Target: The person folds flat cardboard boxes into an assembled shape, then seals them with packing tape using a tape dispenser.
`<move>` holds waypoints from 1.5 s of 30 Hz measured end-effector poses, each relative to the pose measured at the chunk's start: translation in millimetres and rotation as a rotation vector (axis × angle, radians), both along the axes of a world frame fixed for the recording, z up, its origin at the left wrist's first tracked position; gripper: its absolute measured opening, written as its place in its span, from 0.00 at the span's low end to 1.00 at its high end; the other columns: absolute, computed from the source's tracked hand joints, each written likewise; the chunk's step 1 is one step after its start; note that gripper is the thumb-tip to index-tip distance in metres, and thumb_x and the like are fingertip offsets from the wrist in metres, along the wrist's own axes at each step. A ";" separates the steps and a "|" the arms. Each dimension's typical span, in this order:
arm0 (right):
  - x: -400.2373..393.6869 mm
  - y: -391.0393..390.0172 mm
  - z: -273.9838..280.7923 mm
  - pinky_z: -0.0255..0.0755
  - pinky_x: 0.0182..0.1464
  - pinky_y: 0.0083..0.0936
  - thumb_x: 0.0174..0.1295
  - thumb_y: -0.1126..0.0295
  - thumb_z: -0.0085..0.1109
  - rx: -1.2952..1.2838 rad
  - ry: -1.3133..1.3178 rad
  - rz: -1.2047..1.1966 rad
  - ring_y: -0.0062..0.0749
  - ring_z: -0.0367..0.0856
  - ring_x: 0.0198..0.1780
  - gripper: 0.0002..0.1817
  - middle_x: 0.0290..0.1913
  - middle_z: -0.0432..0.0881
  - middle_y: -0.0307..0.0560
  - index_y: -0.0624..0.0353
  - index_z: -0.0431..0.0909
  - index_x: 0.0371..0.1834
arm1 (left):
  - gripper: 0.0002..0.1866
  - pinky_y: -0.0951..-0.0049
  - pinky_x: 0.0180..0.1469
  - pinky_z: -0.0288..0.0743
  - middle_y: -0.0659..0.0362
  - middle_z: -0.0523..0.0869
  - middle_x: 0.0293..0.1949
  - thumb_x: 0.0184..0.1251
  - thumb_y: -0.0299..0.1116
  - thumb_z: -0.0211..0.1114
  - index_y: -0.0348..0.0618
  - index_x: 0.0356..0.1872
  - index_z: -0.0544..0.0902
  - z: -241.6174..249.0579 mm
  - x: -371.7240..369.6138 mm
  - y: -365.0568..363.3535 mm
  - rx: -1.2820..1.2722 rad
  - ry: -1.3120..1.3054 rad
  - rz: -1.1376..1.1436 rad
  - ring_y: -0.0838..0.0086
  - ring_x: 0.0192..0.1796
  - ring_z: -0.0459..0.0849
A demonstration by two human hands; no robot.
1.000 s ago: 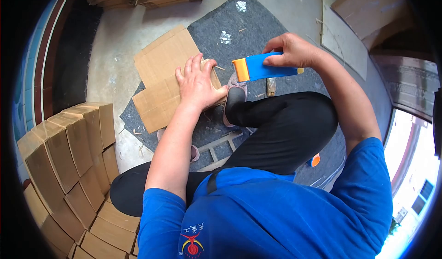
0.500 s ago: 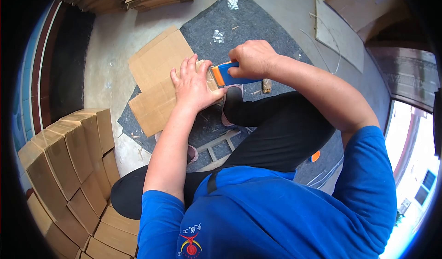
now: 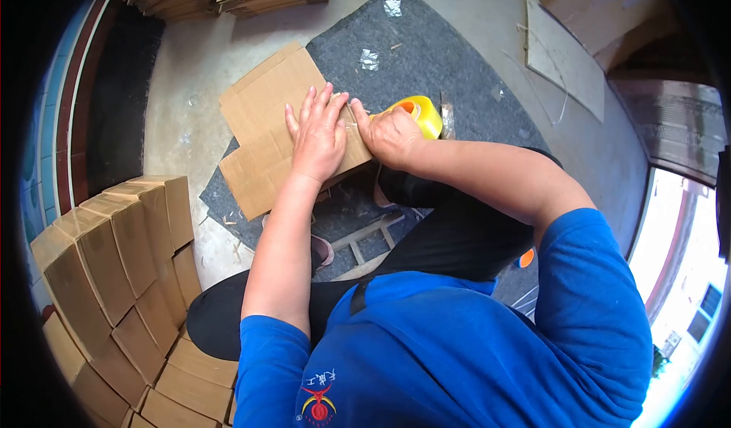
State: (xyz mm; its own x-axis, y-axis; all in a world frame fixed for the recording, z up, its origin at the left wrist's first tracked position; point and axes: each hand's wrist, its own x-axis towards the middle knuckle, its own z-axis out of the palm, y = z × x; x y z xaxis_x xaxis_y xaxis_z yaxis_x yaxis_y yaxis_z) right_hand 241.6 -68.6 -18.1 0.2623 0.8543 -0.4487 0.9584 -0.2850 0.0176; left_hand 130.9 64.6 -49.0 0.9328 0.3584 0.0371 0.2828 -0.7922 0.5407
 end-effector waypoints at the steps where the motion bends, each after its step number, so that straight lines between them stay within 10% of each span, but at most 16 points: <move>1: 0.9 -1.5 -6.1 0.77 0.41 0.36 0.71 0.67 0.45 0.001 0.000 -0.006 0.38 0.89 0.40 0.33 0.41 0.89 0.50 0.68 0.54 0.77 | 0.26 0.38 0.78 0.33 0.54 0.66 0.75 0.64 0.32 0.60 0.54 0.66 0.76 0.1 0.5 -3.0 0.010 -0.031 0.032 0.55 0.79 0.56; 7: 4.3 -7.9 -49.2 0.75 0.41 0.37 0.71 0.67 0.45 -0.059 -0.091 0.284 0.38 0.89 0.41 0.31 0.41 0.89 0.49 0.73 0.58 0.74 | 0.20 0.43 0.79 0.39 0.56 0.76 0.64 0.60 0.33 0.69 0.49 0.55 0.81 11.8 -1.8 -12.2 0.116 -0.315 0.155 0.55 0.75 0.63; 11: 0.5 -6.5 -48.2 0.75 0.40 0.37 0.72 0.66 0.47 -0.119 -0.002 0.253 0.37 0.89 0.44 0.28 0.45 0.89 0.46 0.72 0.63 0.72 | 0.11 0.48 0.67 0.61 0.60 0.81 0.49 0.58 0.36 0.72 0.46 0.40 0.86 8.0 -17.7 -25.8 0.248 -0.211 0.139 0.59 0.59 0.75; 17: 4.9 5.9 -12.1 0.77 0.46 0.37 0.71 0.65 0.51 -0.058 0.114 -0.060 0.37 0.89 0.47 0.31 0.48 0.89 0.48 0.63 0.59 0.75 | 0.23 0.52 0.77 0.55 0.53 0.74 0.66 0.68 0.35 0.62 0.41 0.63 0.77 7.6 -39.2 -56.0 0.342 -0.075 0.105 0.58 0.73 0.67; 25: 16.2 19.4 -14.8 0.77 0.44 0.38 0.67 0.65 0.54 0.039 0.123 -0.081 0.41 0.90 0.43 0.22 0.41 0.90 0.52 0.68 0.71 0.60 | 0.24 0.50 0.77 0.54 0.52 0.73 0.67 0.68 0.35 0.62 0.40 0.64 0.76 3.1 -46.1 -51.7 0.347 -0.071 0.061 0.57 0.73 0.66; 38: 10.0 19.2 -63.2 0.75 0.44 0.38 0.69 0.64 0.53 -0.064 0.086 -0.038 0.39 0.89 0.47 0.29 0.49 0.89 0.46 0.69 0.66 0.69 | 0.31 0.43 0.79 0.36 0.58 0.56 0.80 0.75 0.48 0.53 0.53 0.76 0.66 14.7 -32.9 -66.0 0.406 0.285 0.069 0.58 0.82 0.50; 45: 7.0 16.7 -34.2 0.76 0.45 0.38 0.67 0.63 0.57 -0.023 0.103 -0.078 0.40 0.89 0.47 0.34 0.49 0.89 0.49 0.69 0.61 0.73 | 0.34 0.45 0.74 0.49 0.54 0.66 0.72 0.70 0.53 0.57 0.52 0.74 0.68 21.5 -20.2 -58.8 0.456 0.223 0.104 0.55 0.74 0.60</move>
